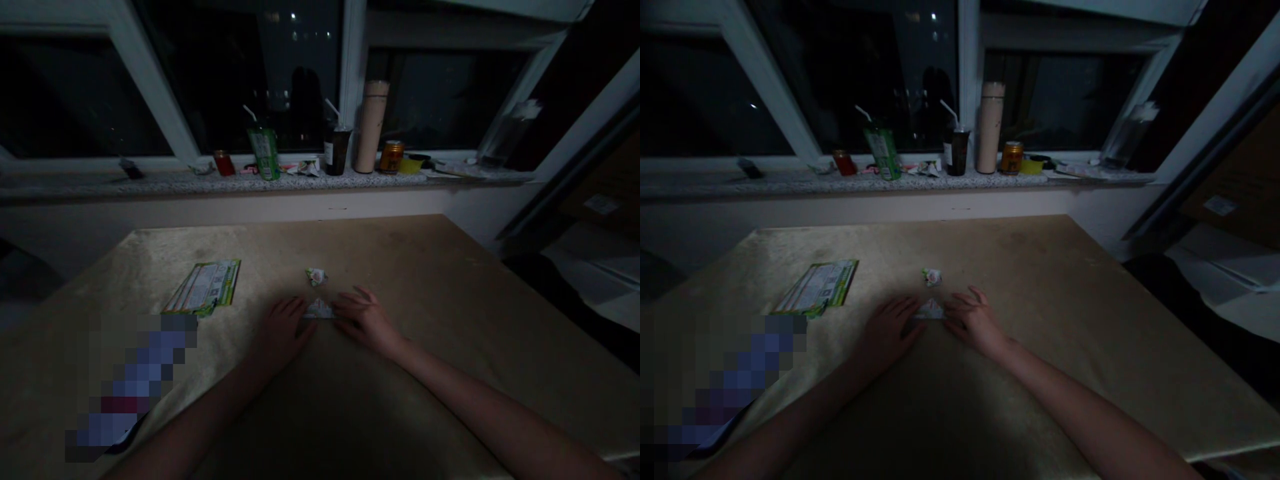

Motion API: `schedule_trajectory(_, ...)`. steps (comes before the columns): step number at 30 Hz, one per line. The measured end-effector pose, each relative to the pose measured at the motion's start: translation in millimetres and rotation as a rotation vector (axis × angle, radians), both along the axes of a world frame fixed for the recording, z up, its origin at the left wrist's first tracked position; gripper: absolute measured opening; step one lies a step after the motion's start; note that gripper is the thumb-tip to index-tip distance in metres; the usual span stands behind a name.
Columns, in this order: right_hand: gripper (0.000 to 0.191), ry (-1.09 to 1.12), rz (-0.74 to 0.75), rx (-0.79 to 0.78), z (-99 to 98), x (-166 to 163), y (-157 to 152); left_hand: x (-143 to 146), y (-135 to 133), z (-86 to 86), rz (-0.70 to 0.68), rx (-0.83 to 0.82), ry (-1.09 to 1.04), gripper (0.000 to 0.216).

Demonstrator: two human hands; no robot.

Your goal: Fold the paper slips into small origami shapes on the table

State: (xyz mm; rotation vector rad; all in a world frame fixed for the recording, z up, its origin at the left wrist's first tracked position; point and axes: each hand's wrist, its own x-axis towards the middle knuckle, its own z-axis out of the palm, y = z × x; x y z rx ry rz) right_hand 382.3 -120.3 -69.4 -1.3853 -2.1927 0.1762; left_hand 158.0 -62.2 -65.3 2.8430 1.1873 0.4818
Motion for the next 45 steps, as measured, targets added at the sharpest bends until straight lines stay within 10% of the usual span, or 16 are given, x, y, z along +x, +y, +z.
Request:
schedule_trajectory(14, 0.020, 0.187, -0.034, -0.105, -4.8, -8.4, 4.6, 0.4, 4.6, 9.3, -0.094, -0.131, -0.037, 0.027)
schedule_trajectory(25, 0.020, 0.735, -0.149, -0.270, 4.6, -19.1, 5.0, 3.9, 8.8, 7.0, -0.152, -0.248, -0.158, 0.041)
schedule_trajectory(35, 0.037, 0.932, -0.117, -0.241, 21.8, -29.5, -4.0, 15.3, -7.4, 23.6, -0.121, -0.777, -0.481, 0.040)
schedule_trajectory(45, 0.038, 1.151, -0.142, -0.638, 15.5, -32.0, -0.4, 19.8, -8.3, 22.8, -0.052, -0.971, -0.616, 0.042)
